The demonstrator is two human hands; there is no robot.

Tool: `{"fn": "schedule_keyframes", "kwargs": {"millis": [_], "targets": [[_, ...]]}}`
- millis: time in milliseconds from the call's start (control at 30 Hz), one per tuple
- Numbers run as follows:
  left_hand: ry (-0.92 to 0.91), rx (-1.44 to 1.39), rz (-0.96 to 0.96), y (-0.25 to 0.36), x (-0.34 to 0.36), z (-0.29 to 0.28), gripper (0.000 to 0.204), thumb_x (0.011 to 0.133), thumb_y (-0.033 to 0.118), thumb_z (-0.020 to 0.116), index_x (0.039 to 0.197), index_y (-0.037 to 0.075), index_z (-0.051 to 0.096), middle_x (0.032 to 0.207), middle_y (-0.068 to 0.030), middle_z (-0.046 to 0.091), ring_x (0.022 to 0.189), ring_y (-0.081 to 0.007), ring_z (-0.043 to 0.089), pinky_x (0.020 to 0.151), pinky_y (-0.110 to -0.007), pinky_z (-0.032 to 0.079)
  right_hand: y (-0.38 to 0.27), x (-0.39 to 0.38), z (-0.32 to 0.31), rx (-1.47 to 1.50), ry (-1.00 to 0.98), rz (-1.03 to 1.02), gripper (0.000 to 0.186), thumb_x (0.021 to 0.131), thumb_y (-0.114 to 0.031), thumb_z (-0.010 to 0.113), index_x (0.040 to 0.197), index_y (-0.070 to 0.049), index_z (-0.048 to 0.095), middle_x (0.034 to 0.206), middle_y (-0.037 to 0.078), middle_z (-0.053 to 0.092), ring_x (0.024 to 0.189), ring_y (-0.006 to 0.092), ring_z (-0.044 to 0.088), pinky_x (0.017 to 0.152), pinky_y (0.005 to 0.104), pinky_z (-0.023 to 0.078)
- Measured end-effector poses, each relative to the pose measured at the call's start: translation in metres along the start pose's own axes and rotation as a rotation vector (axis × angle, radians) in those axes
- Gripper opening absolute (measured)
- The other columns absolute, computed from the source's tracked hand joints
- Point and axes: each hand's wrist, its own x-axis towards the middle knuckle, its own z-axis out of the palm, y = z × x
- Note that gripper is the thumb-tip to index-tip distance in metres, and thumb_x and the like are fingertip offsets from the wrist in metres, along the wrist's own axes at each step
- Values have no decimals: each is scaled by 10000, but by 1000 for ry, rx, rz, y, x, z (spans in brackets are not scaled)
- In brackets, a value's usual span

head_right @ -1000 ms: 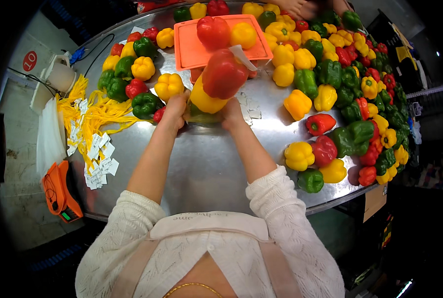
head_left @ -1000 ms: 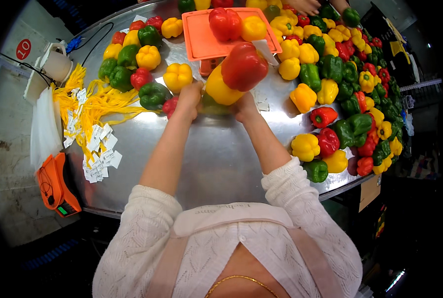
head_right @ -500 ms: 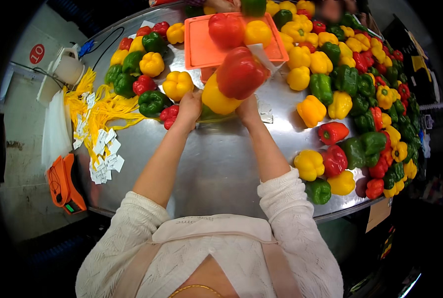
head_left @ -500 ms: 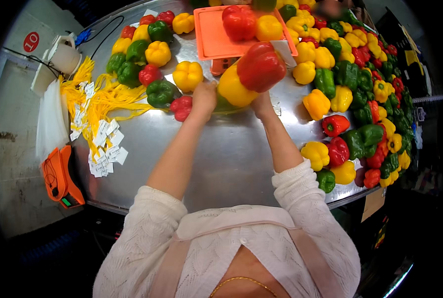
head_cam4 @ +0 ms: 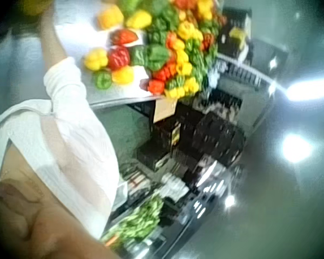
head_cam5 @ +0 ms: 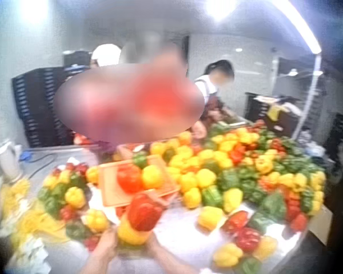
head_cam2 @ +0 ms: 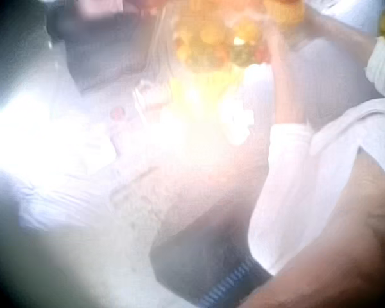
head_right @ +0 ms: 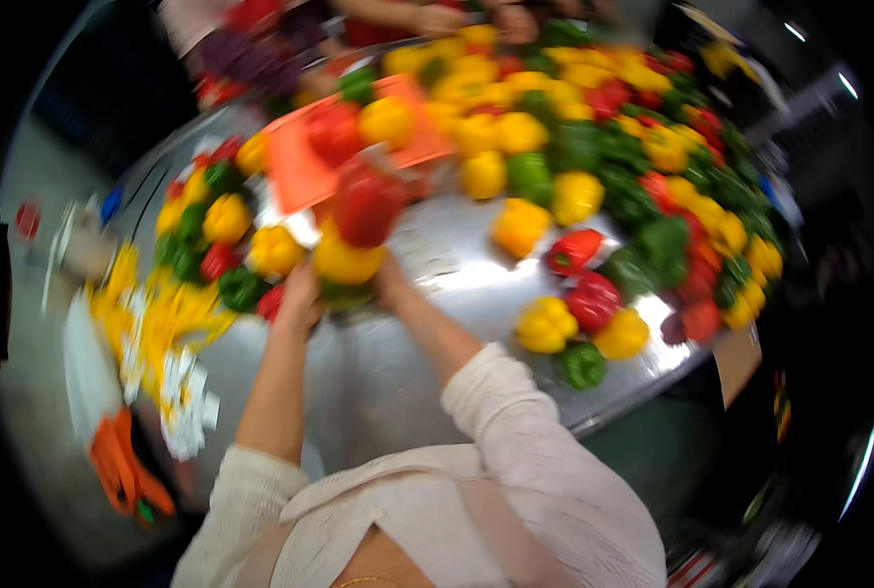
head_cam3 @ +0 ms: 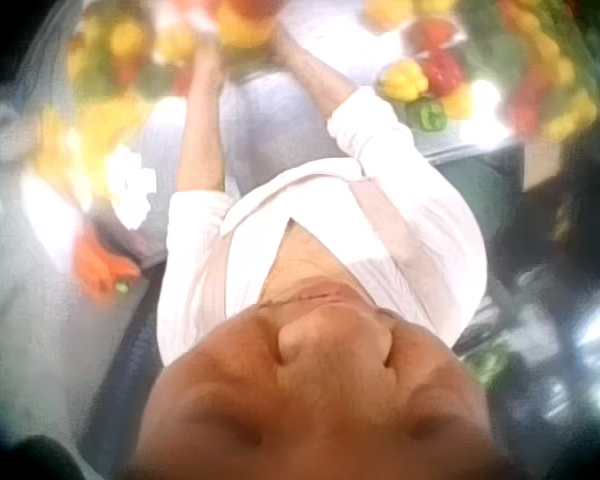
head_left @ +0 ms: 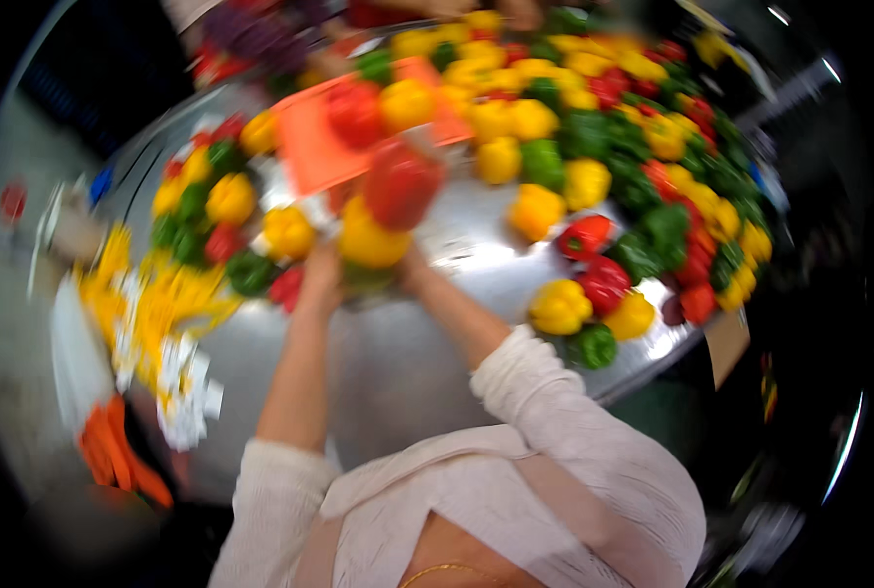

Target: The person moves a crate of bell peppers to a metal workstation. They then repeatedly pick up three peppers of different colors (red, yellow, green), thread them onto a yellow plastic string, and place the finished bundles into a black crate. Other workers are visible in the background performing similar tasks.

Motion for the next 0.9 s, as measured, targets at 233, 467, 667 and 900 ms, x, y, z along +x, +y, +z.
{"fn": "schedule_keyframes", "kwargs": {"millis": [233,467,667,900], "targets": [[-213,-226,-83,2,-51,35,502,959,458,515,1339,131,511,1299,-68,589,1169,-266,592,979,-448,503,-52,-60,40,-981,292,-740,212,914,-220,550,917,-16,493,855,187,566,818,376,565,718,436,452],[-126,-88,113,32,-93,50,500,949,390,565,1360,121,472,1304,-68,556,1162,-239,574,942,-369,508,-80,-120,82,-878,270,-902,234,915,-218,586,967,-28,460,780,189,620,764,413,619,652,475,472],[-266,526,939,99,-142,89,284,1022,207,479,1208,1,538,1193,-104,588,1053,-179,587,874,-295,497,-105,-149,110,-602,83,-1009,223,987,-254,529,996,-47,445,868,131,536,782,241,557,723,363,451],[-497,270,872,200,-148,119,385,1059,278,416,1279,-19,521,1179,-103,608,991,-129,603,868,-260,501,-170,-193,179,-700,-48,-1599,194,965,-208,567,1001,-51,460,816,90,528,731,236,560,662,344,440]]}}
